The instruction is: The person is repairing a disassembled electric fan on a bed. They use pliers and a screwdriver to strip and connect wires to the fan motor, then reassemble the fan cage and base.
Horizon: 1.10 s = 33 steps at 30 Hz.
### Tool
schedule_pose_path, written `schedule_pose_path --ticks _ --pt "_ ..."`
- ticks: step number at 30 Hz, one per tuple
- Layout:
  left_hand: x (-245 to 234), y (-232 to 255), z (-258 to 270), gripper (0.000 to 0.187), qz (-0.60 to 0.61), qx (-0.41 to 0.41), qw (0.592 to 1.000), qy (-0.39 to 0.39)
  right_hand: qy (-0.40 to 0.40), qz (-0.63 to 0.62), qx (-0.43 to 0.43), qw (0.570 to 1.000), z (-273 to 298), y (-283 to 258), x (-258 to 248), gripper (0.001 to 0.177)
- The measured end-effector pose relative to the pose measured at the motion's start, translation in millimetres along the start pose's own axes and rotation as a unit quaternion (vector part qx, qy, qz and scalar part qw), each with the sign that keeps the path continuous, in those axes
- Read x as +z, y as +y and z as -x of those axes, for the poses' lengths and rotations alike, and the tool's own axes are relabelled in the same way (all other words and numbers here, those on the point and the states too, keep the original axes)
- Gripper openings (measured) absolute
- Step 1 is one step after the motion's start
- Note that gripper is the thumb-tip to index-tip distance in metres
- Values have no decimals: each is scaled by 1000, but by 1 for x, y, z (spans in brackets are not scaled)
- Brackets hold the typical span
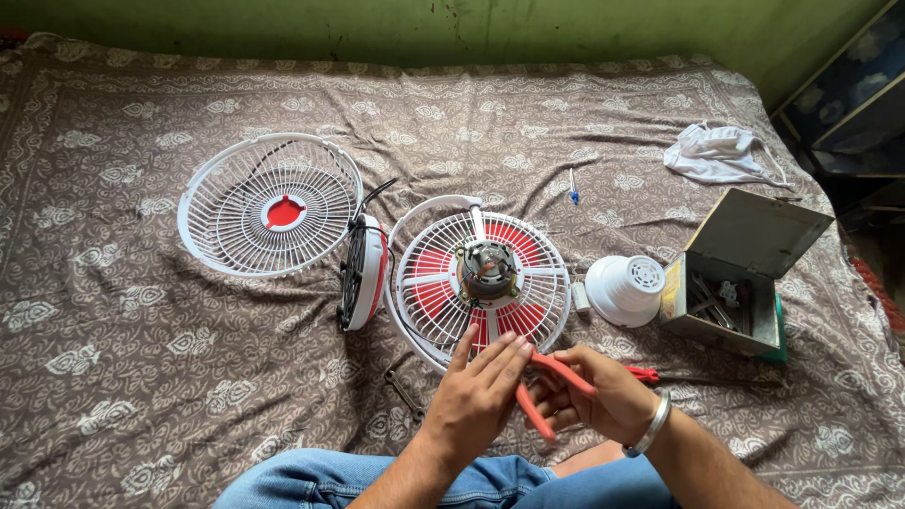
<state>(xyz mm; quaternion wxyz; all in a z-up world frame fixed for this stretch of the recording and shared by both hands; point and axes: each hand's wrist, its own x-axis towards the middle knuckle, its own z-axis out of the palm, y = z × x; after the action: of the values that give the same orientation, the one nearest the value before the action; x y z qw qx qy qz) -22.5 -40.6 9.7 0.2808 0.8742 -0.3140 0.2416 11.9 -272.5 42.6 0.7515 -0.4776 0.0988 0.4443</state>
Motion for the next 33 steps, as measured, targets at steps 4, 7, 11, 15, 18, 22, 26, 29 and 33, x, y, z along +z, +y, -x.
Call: schedule_pose_path --ticks 4,7,11,15,18,22,26,29,33 --pt "-3 0 4 51 184 -59 981 3 24 231 -204 951 1 -5 5 27" --pt "-3 1 5 45 248 -79 965 2 67 359 -331 870 9 -8 22 40" --pt "-3 1 3 30 302 -113 944 -69 -66 407 -363 836 23 -17 44 29" --pt "-3 6 3 22 352 -86 929 -72 -119 500 -435 739 20 -16 43 14" --pt "-3 9 0 26 406 -119 898 -117 -132 531 -429 719 14 -6 26 12" --pt "-4 9 -4 25 328 -160 931 -14 -40 320 -296 899 -5 -7 2 19" --pt "-5 -1 -6 52 285 -275 917 50 52 173 -371 911 -16 -55 -8 35" --pt "-1 -12 -8 57 304 -331 890 80 66 240 -453 856 -34 -101 -3 38" --pt "0 -27 -9 72 363 -381 845 99 106 171 -436 877 -68 -138 11 55"
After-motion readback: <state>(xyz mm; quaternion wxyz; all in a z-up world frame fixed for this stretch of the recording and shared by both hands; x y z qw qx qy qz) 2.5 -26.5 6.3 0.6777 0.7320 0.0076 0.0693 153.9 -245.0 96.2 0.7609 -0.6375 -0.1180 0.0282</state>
